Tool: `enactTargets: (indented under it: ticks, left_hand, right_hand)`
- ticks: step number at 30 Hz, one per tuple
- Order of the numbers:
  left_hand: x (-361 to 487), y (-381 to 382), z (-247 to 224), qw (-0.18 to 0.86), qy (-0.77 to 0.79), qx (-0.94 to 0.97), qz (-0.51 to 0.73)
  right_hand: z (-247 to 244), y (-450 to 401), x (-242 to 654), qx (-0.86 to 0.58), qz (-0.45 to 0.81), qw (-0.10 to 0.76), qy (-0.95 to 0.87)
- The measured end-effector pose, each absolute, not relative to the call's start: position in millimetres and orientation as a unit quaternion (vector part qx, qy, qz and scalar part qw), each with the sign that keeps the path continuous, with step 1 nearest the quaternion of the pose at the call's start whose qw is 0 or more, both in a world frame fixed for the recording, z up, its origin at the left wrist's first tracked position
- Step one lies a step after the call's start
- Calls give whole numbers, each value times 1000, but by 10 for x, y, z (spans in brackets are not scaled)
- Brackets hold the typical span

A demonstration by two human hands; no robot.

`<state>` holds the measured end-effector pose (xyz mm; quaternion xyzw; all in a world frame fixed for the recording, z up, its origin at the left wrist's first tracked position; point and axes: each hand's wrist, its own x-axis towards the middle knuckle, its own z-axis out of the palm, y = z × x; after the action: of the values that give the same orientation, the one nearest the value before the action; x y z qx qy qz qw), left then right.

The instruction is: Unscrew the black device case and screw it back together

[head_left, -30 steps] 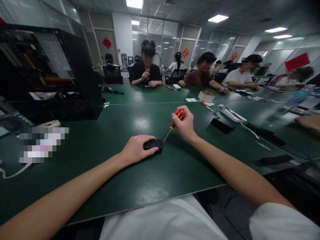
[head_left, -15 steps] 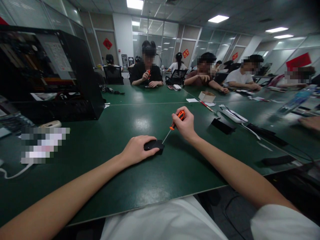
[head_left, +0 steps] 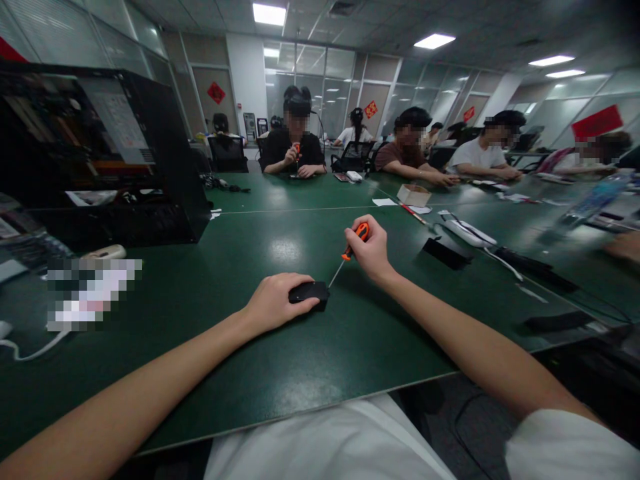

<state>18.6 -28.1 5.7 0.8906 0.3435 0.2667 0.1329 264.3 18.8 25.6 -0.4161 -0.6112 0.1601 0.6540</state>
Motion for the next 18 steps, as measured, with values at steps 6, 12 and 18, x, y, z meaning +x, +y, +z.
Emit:
enactTargets:
  ticks: [6, 12, 18]
  left_hand:
    - [182, -289, 69, 133, 342, 891, 268]
    - [179, -278, 58, 127, 338, 894, 265]
    - [177, -281, 57, 106, 342, 901, 246]
  right_hand:
    - [275, 204, 2659, -416, 199, 669, -583]
    - [138, 290, 2620, -442, 260, 659, -550]
    - [-185, 507, 2534, -477, 347, 617, -521]
